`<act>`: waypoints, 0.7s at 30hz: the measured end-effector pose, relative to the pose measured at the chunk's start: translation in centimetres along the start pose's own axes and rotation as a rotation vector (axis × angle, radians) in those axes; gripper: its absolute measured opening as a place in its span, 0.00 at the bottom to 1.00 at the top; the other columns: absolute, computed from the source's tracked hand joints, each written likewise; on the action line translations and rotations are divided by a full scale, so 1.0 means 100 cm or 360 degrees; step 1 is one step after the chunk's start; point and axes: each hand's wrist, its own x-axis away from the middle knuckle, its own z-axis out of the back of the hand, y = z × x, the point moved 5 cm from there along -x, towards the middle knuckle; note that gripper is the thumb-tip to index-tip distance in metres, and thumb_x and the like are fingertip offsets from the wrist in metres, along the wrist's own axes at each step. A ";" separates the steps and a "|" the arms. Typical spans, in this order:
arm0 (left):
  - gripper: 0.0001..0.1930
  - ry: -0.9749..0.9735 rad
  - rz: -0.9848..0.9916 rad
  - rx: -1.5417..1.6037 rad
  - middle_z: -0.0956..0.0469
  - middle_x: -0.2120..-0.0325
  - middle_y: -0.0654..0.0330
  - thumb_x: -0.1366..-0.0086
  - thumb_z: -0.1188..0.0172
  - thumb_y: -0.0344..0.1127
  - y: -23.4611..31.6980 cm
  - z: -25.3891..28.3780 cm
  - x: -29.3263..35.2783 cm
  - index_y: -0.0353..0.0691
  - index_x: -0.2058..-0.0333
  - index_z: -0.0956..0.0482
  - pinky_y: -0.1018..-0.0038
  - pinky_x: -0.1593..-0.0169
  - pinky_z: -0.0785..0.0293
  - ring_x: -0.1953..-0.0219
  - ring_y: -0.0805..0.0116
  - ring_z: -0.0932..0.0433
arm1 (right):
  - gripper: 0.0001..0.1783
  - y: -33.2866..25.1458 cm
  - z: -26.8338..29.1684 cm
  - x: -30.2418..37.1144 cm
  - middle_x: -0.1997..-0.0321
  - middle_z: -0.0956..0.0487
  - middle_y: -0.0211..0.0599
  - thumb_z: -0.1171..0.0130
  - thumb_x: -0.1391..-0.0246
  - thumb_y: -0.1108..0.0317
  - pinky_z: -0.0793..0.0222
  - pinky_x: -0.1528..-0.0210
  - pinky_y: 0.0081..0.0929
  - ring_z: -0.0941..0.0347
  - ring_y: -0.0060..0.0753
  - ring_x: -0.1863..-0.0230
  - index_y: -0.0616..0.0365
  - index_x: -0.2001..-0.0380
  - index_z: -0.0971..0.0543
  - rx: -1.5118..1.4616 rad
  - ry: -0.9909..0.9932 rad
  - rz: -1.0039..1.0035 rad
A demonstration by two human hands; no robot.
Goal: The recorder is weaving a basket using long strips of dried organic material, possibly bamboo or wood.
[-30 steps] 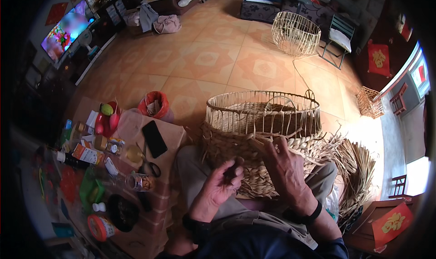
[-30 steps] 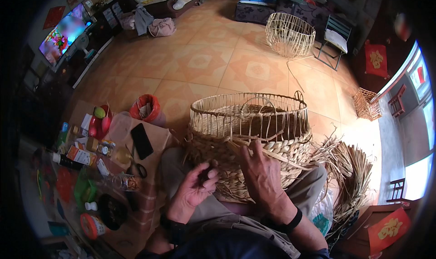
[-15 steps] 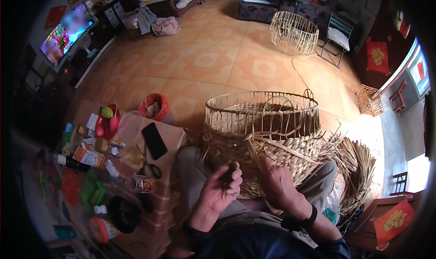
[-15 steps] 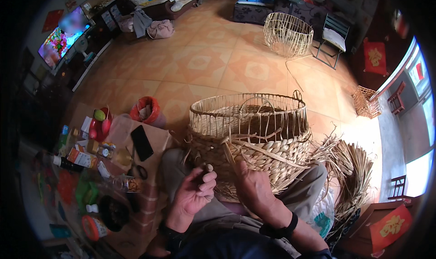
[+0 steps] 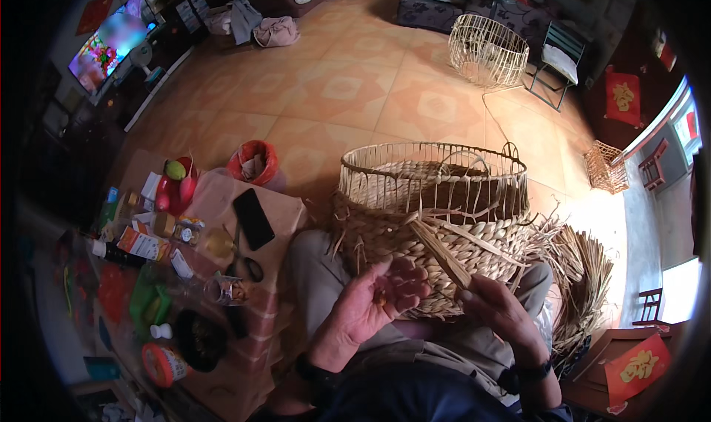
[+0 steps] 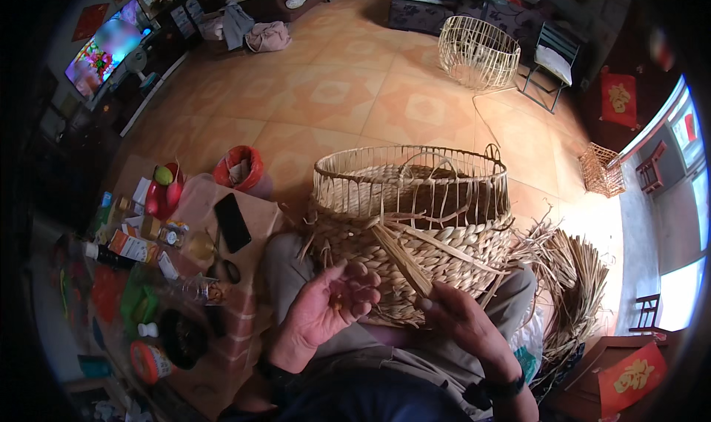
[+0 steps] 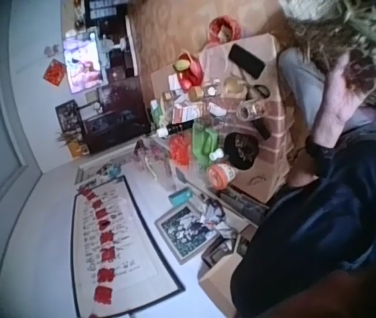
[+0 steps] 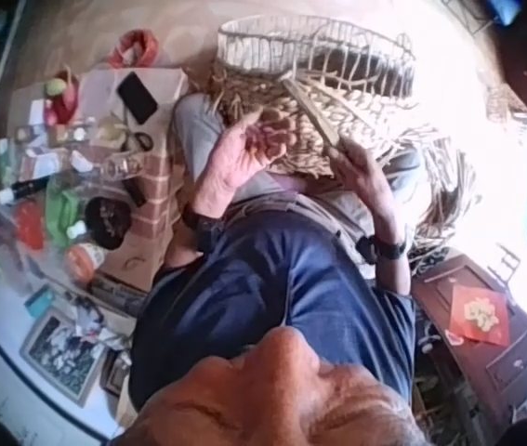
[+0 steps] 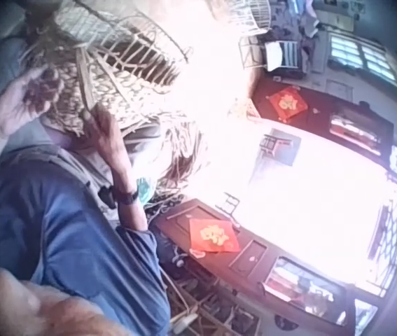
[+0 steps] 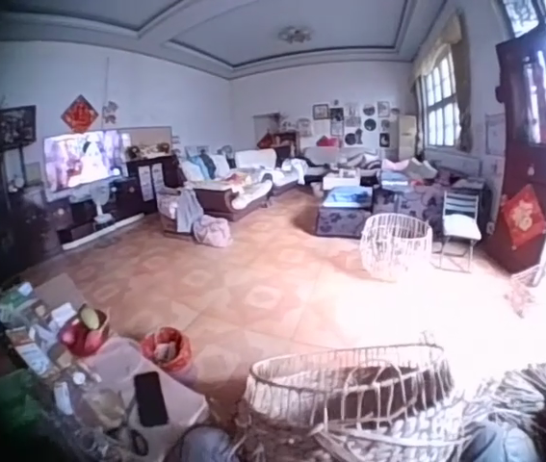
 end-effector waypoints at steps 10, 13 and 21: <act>0.23 0.0098 0.0034 0.0023 0.46 0.28 0.43 0.21 0.55 0.37 -0.003 -0.005 -0.029 0.25 0.36 0.37 0.72 0.66 0.20 0.65 0.66 0.21 | 0.08 -0.061 -0.006 0.040 0.69 0.19 0.46 0.40 0.41 0.74 0.27 0.62 0.39 0.21 0.56 0.65 0.59 0.57 0.22 0.0911 0.0022 0.0016; 0.24 0.0089 0.0050 0.0101 0.48 0.27 0.46 0.21 0.55 0.38 -0.003 -0.005 -0.029 0.26 0.35 0.38 0.72 0.65 0.20 0.68 0.70 0.24 | 0.10 -0.062 0.002 0.045 0.63 0.16 0.44 0.42 0.35 0.71 0.23 0.57 0.34 0.17 0.47 0.59 0.62 0.54 0.20 0.0781 -0.0484 0.0755; 0.24 0.0000 -0.0019 0.0175 0.29 0.38 0.43 0.23 0.50 0.39 -0.005 -0.004 -0.006 0.27 0.37 0.33 0.71 0.61 0.13 0.59 0.56 0.15 | 0.19 -0.068 -0.014 -0.052 0.64 0.25 0.41 0.40 0.43 0.77 0.24 0.68 0.38 0.21 0.49 0.67 0.55 0.48 0.23 0.1263 0.0397 0.1291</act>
